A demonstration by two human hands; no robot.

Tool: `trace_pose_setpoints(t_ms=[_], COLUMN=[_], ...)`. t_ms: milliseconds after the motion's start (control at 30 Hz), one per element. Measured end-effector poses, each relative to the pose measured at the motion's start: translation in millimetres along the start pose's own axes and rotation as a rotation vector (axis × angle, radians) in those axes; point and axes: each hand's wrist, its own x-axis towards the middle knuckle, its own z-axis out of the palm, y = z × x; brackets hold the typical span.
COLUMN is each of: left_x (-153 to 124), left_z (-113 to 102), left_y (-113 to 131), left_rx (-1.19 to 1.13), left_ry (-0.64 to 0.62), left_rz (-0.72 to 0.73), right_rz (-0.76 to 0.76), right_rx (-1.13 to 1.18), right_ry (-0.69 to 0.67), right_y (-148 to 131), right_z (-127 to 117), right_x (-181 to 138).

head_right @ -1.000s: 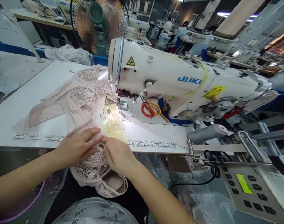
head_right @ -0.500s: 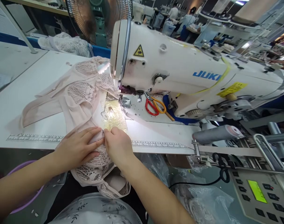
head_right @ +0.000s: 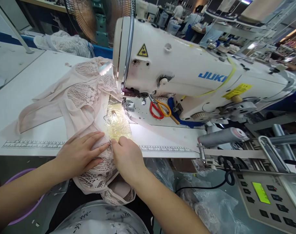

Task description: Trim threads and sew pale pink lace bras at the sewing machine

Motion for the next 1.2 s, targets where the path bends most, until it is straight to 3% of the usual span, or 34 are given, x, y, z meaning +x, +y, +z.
trace_pose_setpoints(t_ms=[267,500,733,833,967,1067,1200], left_x=[3.7,1.9,1.8,1.1,-0.3,-1.4,-3.7], left_z=[-4.5,-1.4,0.9,0.4,0.7,3.2,6.1], left_y=[-0.2,0.3,-0.5,-0.8,0.8,-1.5,-18.4], left_rx=[-0.027,-0.028,-0.064,-0.053,-0.03,-0.024,-0.028], left_ry=[-0.036,-0.019,-0.014,-0.022,-0.001,0.011,0.03], left_rz=[0.012,-0.005,0.007,0.011,0.003,0.004,0.069], right_rz=[0.041,0.078,0.048,0.037,0.085,0.177,0.179], right_rx=[0.039,-0.012,0.001,0.002,-0.006,0.121,0.545], right_ry=[-0.067,-0.246,-0.154,-0.181,-0.285,-0.155,0.05], right_y=[-9.2,-8.3,-11.1,-9.9,-3.0,-1.0,-7.8], right_z=[9.0,-11.4,-3.4,-2.7,-18.9,-28.3,-18.5], right_x=[21.0,13.1,24.4,28.6,16.6,-2.9,-27.9])
